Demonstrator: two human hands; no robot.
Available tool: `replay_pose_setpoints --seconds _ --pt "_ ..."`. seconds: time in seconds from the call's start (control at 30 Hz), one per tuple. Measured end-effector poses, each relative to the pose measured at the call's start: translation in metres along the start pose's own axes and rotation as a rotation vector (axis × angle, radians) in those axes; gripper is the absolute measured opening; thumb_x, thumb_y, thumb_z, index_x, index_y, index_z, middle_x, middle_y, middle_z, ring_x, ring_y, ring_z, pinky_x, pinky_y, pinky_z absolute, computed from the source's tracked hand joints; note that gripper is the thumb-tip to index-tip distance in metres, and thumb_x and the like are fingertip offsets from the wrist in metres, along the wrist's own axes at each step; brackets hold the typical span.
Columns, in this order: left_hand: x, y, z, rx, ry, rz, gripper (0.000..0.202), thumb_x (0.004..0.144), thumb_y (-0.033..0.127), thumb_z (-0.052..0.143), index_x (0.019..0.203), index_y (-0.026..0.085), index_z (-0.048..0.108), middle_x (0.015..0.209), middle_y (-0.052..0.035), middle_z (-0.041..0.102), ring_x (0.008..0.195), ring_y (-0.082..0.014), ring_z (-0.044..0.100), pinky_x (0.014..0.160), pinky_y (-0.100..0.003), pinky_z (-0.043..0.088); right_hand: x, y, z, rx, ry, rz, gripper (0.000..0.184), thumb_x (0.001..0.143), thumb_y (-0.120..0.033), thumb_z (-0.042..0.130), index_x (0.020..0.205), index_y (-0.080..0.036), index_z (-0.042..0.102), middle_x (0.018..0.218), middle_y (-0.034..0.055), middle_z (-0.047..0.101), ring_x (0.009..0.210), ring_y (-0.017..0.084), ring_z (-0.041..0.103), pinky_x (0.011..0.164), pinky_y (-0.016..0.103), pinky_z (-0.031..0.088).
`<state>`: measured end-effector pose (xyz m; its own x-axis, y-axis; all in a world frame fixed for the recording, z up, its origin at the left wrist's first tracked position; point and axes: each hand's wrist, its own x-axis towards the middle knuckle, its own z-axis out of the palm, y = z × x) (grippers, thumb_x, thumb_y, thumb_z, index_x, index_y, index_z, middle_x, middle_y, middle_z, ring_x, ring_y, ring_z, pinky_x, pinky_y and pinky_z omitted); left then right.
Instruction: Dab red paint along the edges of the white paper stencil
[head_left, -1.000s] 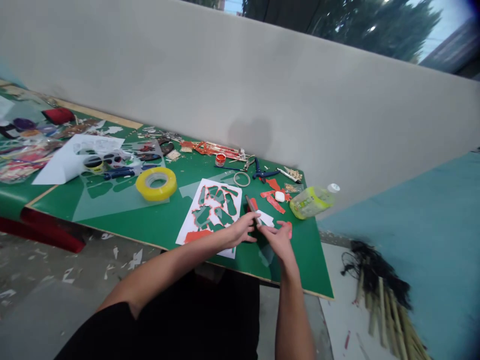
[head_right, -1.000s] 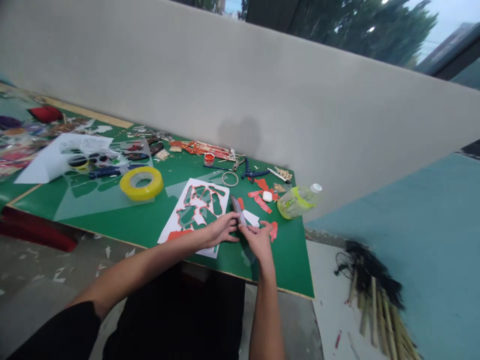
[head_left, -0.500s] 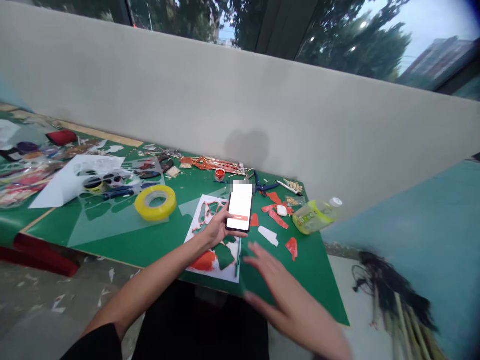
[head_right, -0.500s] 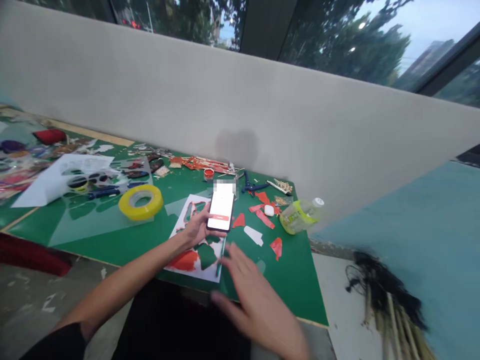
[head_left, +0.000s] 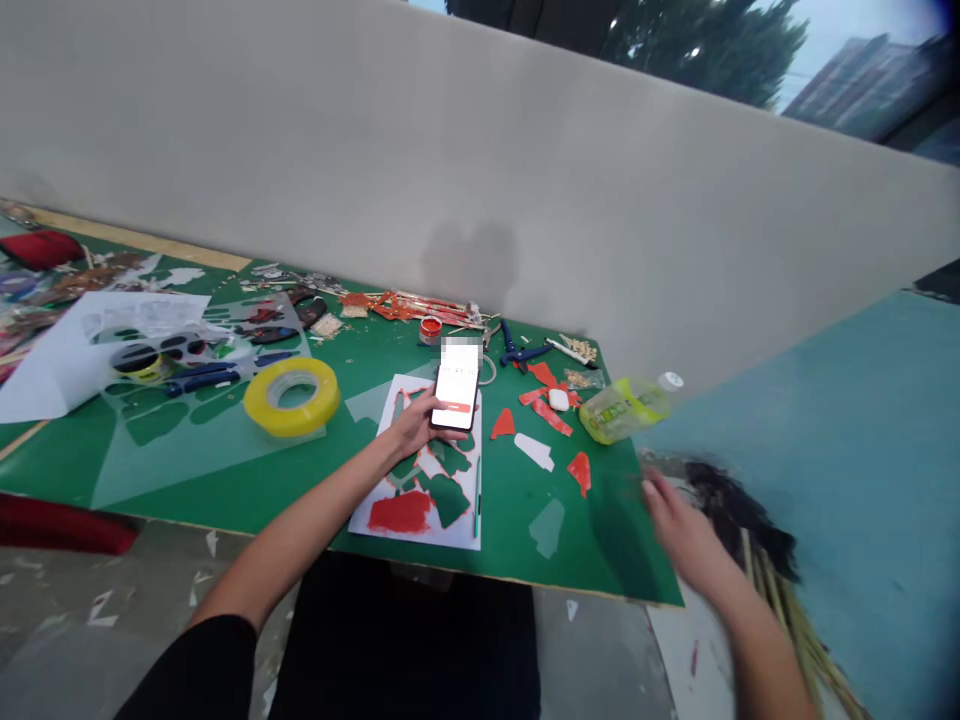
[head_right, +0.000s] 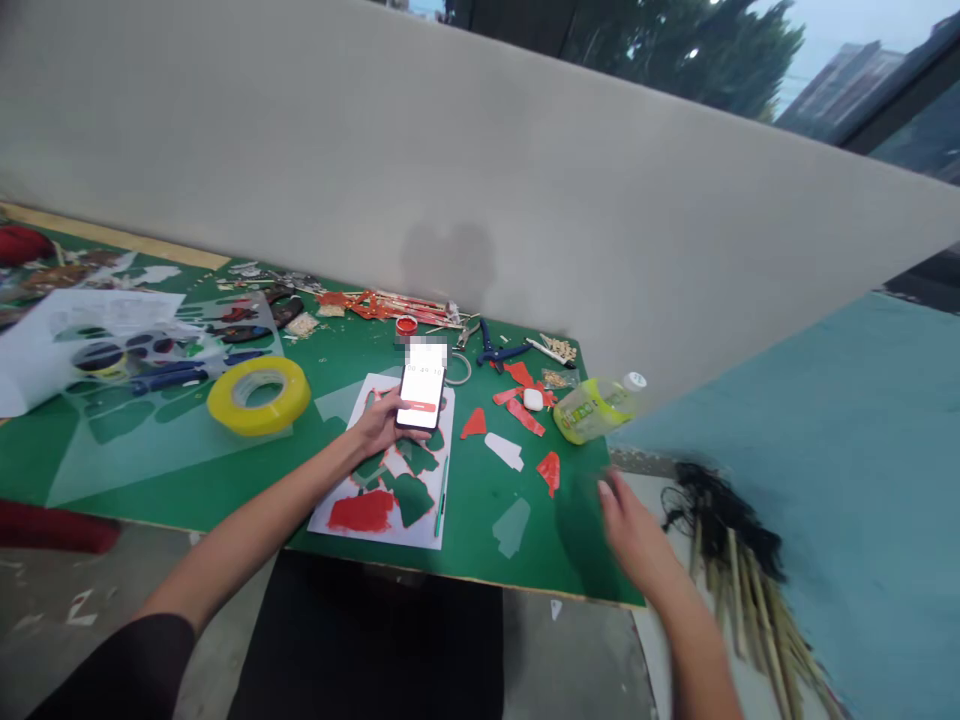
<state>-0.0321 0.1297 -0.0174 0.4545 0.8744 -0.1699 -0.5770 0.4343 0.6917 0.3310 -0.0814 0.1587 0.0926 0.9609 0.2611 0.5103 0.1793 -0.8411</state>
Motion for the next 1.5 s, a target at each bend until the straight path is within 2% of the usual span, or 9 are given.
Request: replay_pose_setpoints --seconds 0.07,0.2,0.4,0.5,0.57,0.73,1.0,1.27,1.5 --pt "0.004 -0.003 -0.002 0.001 -0.009 -0.017 0.044 0.103 0.04 0.07 0.14 0.019 0.062 0.136 -0.0111 0.066 0.113 -0.0247 0.07 0.094 -0.046 0.064 0.028 0.022 0.031 -0.048 -0.048 -0.004 0.039 0.103 -0.048 0.068 0.128 -0.019 0.069 0.127 0.01 0.072 0.108 0.023 0.071 0.094 0.045 0.064" --pt "0.005 -0.007 -0.007 -0.003 -0.026 -0.044 0.044 0.103 0.04 0.071 0.14 0.019 0.062 0.136 -0.0111 0.066 0.114 -0.025 0.07 0.095 -0.046 0.064 0.081 0.064 0.118 0.085 -0.133 -0.021 0.046 0.094 -0.056 0.075 0.128 -0.025 0.069 0.106 0.008 0.081 0.095 0.026 0.077 0.092 0.048 0.064" --pt "0.008 -0.011 -0.014 -0.007 -0.037 -0.075 0.045 0.103 0.039 0.071 0.142 0.019 0.061 0.137 -0.0113 0.066 0.114 -0.025 0.07 0.094 -0.046 0.064 0.15 0.091 0.252 0.436 -0.022 0.066 0.056 0.108 -0.065 0.044 0.139 -0.02 0.058 0.143 0.0163 0.068 0.126 0.027 0.07 0.107 0.052 0.058" --pt "0.011 -0.013 -0.017 -0.012 -0.031 -0.081 0.045 0.103 0.039 0.071 0.142 0.019 0.061 0.135 -0.0109 0.066 0.111 -0.0241 0.071 0.092 -0.044 0.064 0.167 0.105 0.296 0.601 -0.04 0.161 0.057 0.107 -0.063 0.052 0.14 -0.018 0.06 0.136 0.0134 0.069 0.118 0.026 0.071 0.102 0.05 0.061" --pt "0.011 -0.013 -0.018 -0.016 -0.031 -0.083 0.045 0.103 0.039 0.071 0.141 0.019 0.061 0.135 -0.0108 0.066 0.11 -0.0237 0.071 0.091 -0.043 0.065 0.165 0.113 0.313 0.687 -0.079 0.222 0.057 0.105 -0.064 0.056 0.138 -0.017 0.062 0.128 0.0117 0.072 0.109 0.023 0.073 0.095 0.046 0.063" --pt "0.008 -0.014 -0.019 -0.022 -0.024 -0.09 0.046 0.103 0.037 0.071 0.143 0.019 0.059 0.133 -0.0105 0.066 0.106 -0.0223 0.071 0.086 -0.04 0.066 0.153 0.12 0.321 0.838 -0.162 0.335 0.059 0.103 -0.072 0.045 0.12 -0.02 0.069 0.113 0.0096 0.081 0.103 0.027 0.079 0.091 0.047 0.065" --pt "0.007 -0.018 -0.023 -0.02 0.017 -0.111 0.057 0.099 0.03 0.075 0.151 0.023 0.052 0.133 -0.0101 0.065 0.102 -0.022 0.072 0.079 -0.037 0.067 0.159 0.121 0.317 0.982 -0.177 0.443 0.048 0.097 -0.066 0.054 0.108 -0.023 0.072 0.107 0.0046 0.084 0.099 0.027 0.08 0.091 0.043 0.065" --pt "0.005 -0.016 -0.022 0.006 0.02 -0.113 0.061 0.099 0.028 0.074 0.154 0.024 0.049 0.133 -0.0102 0.065 0.098 -0.0208 0.072 0.075 -0.034 0.066 0.163 0.12 0.318 1.044 -0.176 0.526 0.048 0.09 -0.067 0.063 0.104 -0.023 0.073 0.093 0.0018 0.083 0.086 0.025 0.079 0.071 0.034 0.062" --pt "0.007 -0.016 -0.021 0.01 0.022 -0.108 0.062 0.099 0.028 0.075 0.154 0.024 0.048 0.131 -0.0099 0.066 0.098 -0.021 0.072 0.074 -0.034 0.066 0.168 0.122 0.313 1.062 -0.251 0.596 0.049 0.083 -0.069 0.071 0.103 -0.024 0.075 0.096 0.0012 0.084 0.077 0.022 0.076 0.054 0.028 0.05"
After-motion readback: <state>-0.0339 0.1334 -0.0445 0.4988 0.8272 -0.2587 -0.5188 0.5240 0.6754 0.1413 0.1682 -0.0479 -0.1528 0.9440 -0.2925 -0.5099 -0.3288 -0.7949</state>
